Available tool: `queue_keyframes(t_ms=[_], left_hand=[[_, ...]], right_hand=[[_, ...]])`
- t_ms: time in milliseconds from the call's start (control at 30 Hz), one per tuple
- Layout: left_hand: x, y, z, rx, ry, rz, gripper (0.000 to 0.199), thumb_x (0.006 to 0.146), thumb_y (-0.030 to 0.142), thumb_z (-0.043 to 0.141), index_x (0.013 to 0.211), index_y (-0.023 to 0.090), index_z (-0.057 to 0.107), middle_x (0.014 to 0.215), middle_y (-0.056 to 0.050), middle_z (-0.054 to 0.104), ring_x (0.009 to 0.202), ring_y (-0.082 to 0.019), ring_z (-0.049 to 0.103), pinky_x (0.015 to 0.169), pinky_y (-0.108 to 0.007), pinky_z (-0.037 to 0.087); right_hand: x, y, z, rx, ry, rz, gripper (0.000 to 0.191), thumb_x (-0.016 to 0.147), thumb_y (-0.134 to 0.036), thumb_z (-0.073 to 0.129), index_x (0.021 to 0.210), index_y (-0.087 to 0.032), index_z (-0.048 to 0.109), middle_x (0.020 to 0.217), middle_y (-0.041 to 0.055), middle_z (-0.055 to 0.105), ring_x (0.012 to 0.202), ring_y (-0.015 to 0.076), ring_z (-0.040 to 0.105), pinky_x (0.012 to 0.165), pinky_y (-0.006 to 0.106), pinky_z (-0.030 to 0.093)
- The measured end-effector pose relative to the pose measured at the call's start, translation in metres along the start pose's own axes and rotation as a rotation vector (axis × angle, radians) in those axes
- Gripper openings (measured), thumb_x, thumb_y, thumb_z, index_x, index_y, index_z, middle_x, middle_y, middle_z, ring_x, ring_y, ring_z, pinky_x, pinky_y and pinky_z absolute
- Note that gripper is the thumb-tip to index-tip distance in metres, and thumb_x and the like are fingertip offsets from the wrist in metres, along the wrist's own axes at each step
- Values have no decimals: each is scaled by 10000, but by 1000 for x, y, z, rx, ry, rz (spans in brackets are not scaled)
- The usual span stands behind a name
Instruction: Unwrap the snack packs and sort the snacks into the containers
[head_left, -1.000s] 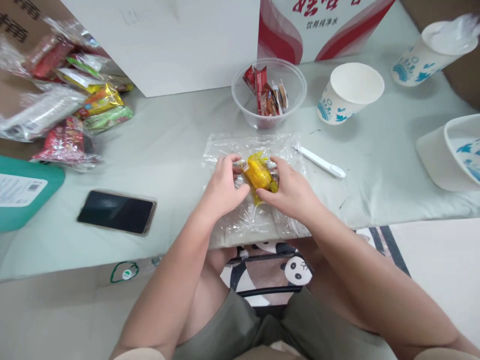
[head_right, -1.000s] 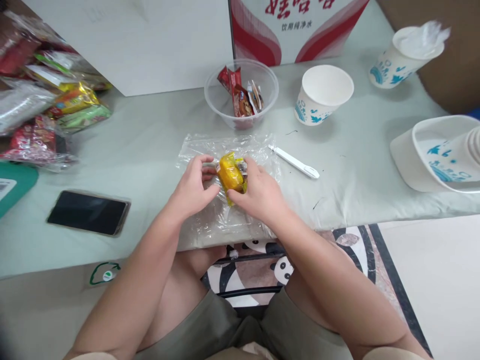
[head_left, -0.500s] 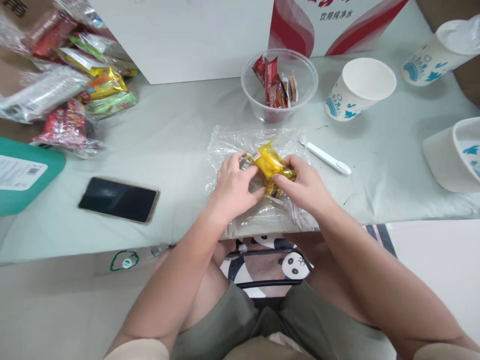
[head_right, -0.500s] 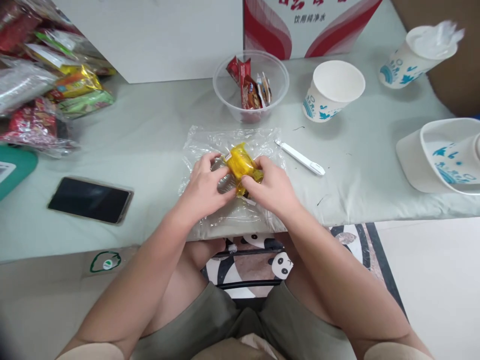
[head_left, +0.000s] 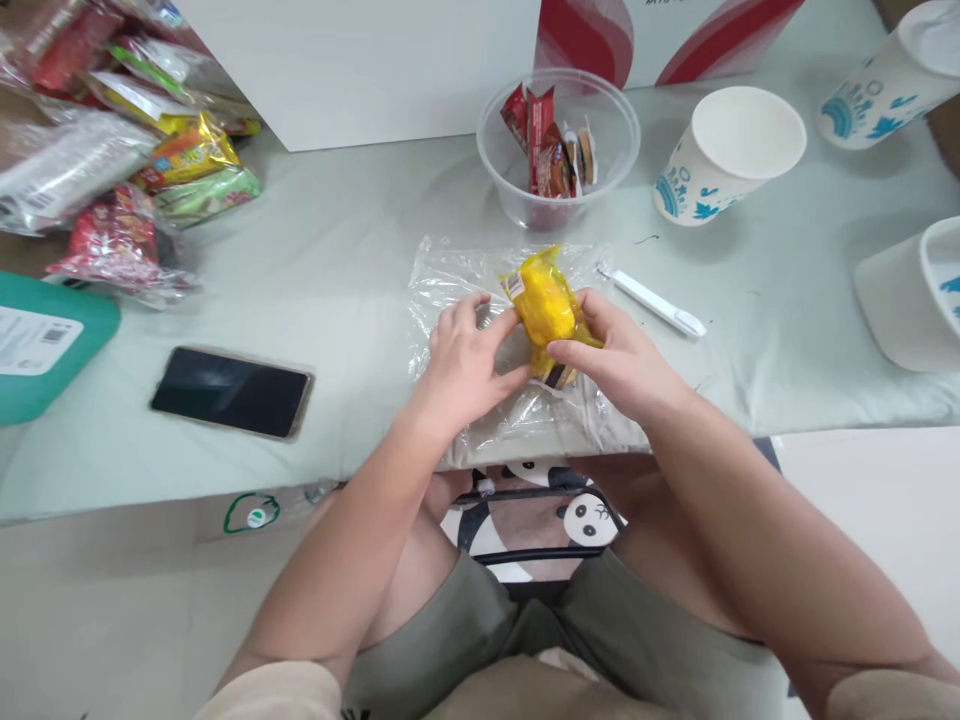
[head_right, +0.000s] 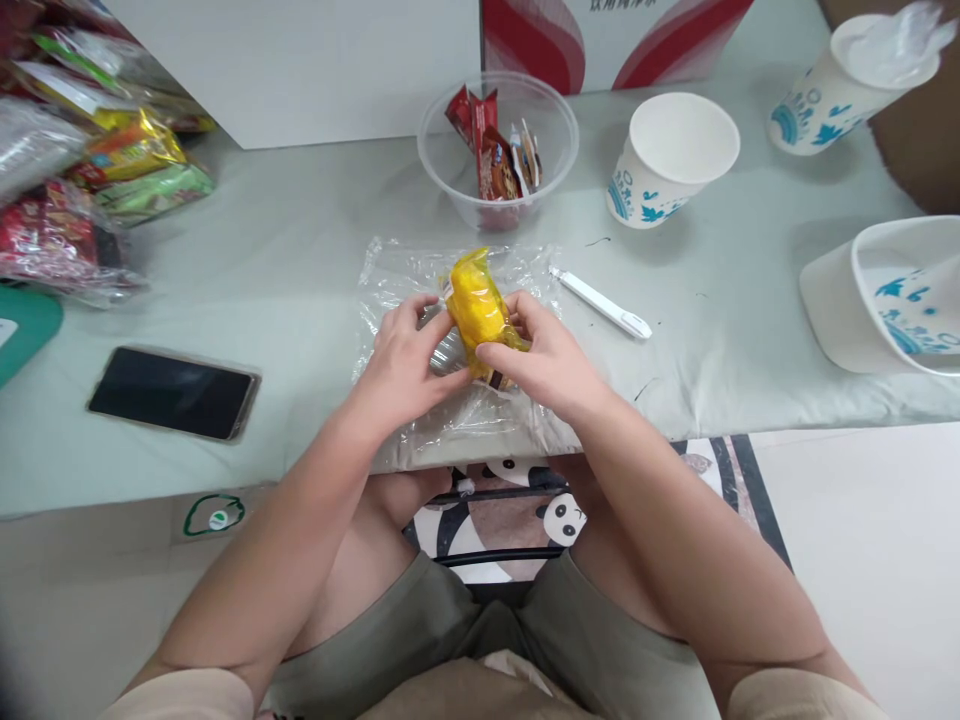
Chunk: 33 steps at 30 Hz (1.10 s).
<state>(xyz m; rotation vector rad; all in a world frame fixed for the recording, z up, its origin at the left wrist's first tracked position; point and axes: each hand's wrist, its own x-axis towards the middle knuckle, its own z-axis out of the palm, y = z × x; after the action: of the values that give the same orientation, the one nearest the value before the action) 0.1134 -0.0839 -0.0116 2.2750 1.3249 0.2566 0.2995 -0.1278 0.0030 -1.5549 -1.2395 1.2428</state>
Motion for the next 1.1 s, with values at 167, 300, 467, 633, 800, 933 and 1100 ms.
queue_keyframes(t_ms=[167,300,467,633,800,933,1100], left_hand=[[-1,-2,3,31,12,36,651,857,422,766,1453,280,546,1488,-160,510,1414,-392,416,1182,-594,396],[-1,-2,3,7,17,26,733,850,459,775,1503,276,499,1481,-154,526,1406,-381,421,1202,-580,376],[0,0,-1,-29,-21,-6,736,839,438,788,1504,285,512,1508,-140,519,1433,-366,404,1217,-557,365],[-1,0,-5,19,-103,-10,711,826,398,777,1490,303,544,1590,-133,432,1488,-379,348,1226,-589,339],[-2,-2,-4,42,-153,16,763,812,386,762,1530,314,517,1664,-135,335,1538,-400,284,1258,-601,287],[-3,0,-6,58,-164,9,799,778,382,770,1534,315,521,1671,-141,329,1538,-419,285,1257,-615,289],[-3,2,-9,66,-149,-10,713,781,361,754,1474,310,594,1647,-148,367,1517,-424,324,1246,-616,304]], right_hand=[[0,6,0,53,60,-33,281,744,-345,652,973,-241,525,963,9,684,860,187,663,770,328,534],[2,9,-3,84,74,-4,274,768,-366,627,986,-249,511,921,15,698,818,197,686,741,347,555],[4,16,-12,149,163,-17,289,787,-370,687,1002,-253,532,917,3,708,798,184,695,757,350,570],[10,27,-22,320,315,-69,273,762,-335,792,962,-264,621,856,-24,693,747,154,658,706,299,556],[13,27,-31,537,396,-101,345,675,-341,866,932,-265,649,897,-27,690,762,147,650,723,310,585],[12,19,-34,553,490,-137,328,712,-373,840,937,-265,627,917,-20,702,784,158,670,713,326,597],[33,1,-41,464,533,-274,331,756,-377,801,989,-260,598,952,-4,685,814,166,679,739,343,602]])
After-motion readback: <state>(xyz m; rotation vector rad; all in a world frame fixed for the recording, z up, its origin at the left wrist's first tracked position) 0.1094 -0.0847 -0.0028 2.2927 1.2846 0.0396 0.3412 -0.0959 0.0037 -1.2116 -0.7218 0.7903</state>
